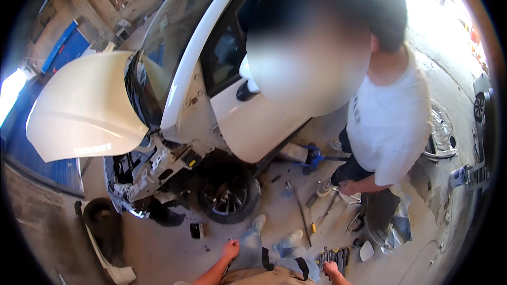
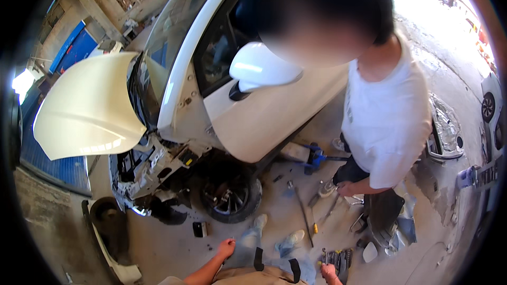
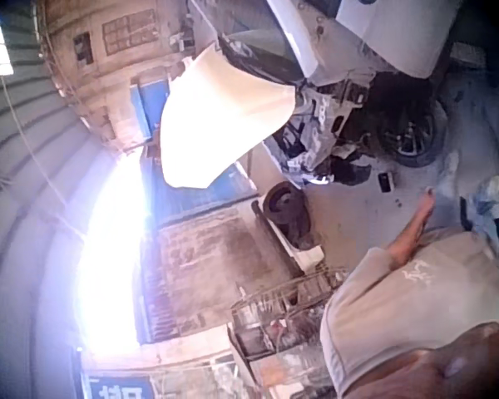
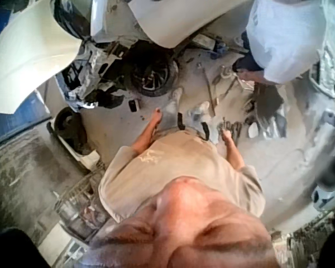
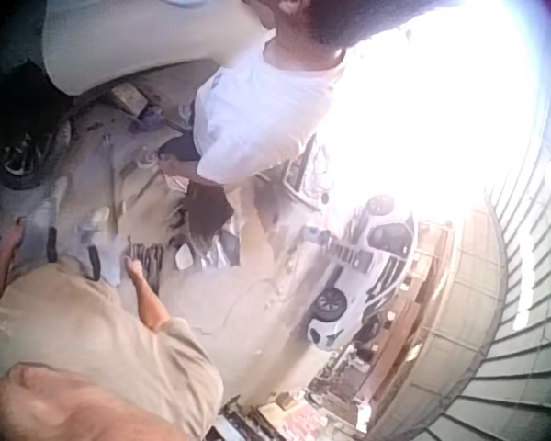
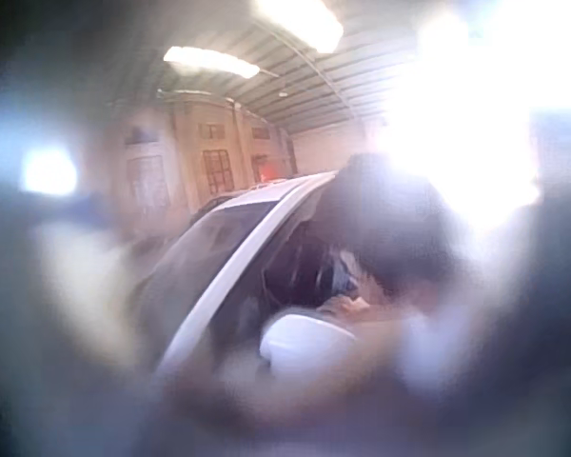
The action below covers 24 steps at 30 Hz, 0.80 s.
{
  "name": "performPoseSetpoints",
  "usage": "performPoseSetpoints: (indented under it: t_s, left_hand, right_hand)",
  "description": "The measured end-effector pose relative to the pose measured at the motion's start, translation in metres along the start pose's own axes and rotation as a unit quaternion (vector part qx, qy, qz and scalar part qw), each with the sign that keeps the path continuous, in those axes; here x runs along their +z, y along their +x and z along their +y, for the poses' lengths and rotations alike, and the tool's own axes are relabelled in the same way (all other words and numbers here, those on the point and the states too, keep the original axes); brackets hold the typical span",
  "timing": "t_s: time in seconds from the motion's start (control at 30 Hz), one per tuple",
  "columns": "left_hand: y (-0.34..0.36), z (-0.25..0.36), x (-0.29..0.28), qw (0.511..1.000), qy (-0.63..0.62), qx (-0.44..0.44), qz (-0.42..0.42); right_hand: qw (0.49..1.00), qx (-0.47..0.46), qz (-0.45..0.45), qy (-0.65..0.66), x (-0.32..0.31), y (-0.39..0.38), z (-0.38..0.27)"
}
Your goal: The person works on the front driver-side door of a white car in a garage. They use a screwdriver to remove fasteners from the door frame and hinge area while another person assists by holding the door. The person then uses a wrench to tighten bolts on the door hinge mechanism.
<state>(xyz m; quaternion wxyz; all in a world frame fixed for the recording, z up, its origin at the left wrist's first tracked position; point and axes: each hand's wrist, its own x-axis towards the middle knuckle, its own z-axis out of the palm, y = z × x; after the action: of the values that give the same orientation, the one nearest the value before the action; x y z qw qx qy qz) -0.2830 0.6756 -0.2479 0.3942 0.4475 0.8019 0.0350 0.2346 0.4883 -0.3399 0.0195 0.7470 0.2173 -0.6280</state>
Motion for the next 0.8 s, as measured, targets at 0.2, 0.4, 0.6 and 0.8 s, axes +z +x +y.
performPoseSetpoints:
  t_s: [0.2,0.4,0.6,0.8]
  left_hand:
    - [0.024,-0.052,0.002,0.999,-0.016,-0.037,-0.028]
    - [0.095,-0.092,0.006,0.998,-0.008,-0.053,-0.041]
    - [0.152,-0.109,-0.009,0.991,-0.076,-0.015,-0.108]
    - [0.186,-0.154,-0.001,0.989,-0.051,-0.012,-0.14]
  right_hand:
    - [0.977,0.071,0.134,0.149,-0.004,-0.036,-0.029]
    - [0.97,0.035,0.159,0.181,0.031,-0.058,-0.104]
    - [0.981,0.04,0.14,0.128,0.117,-0.003,-0.214]
    - [0.993,-0.101,0.062,0.023,0.226,0.08,-0.321]
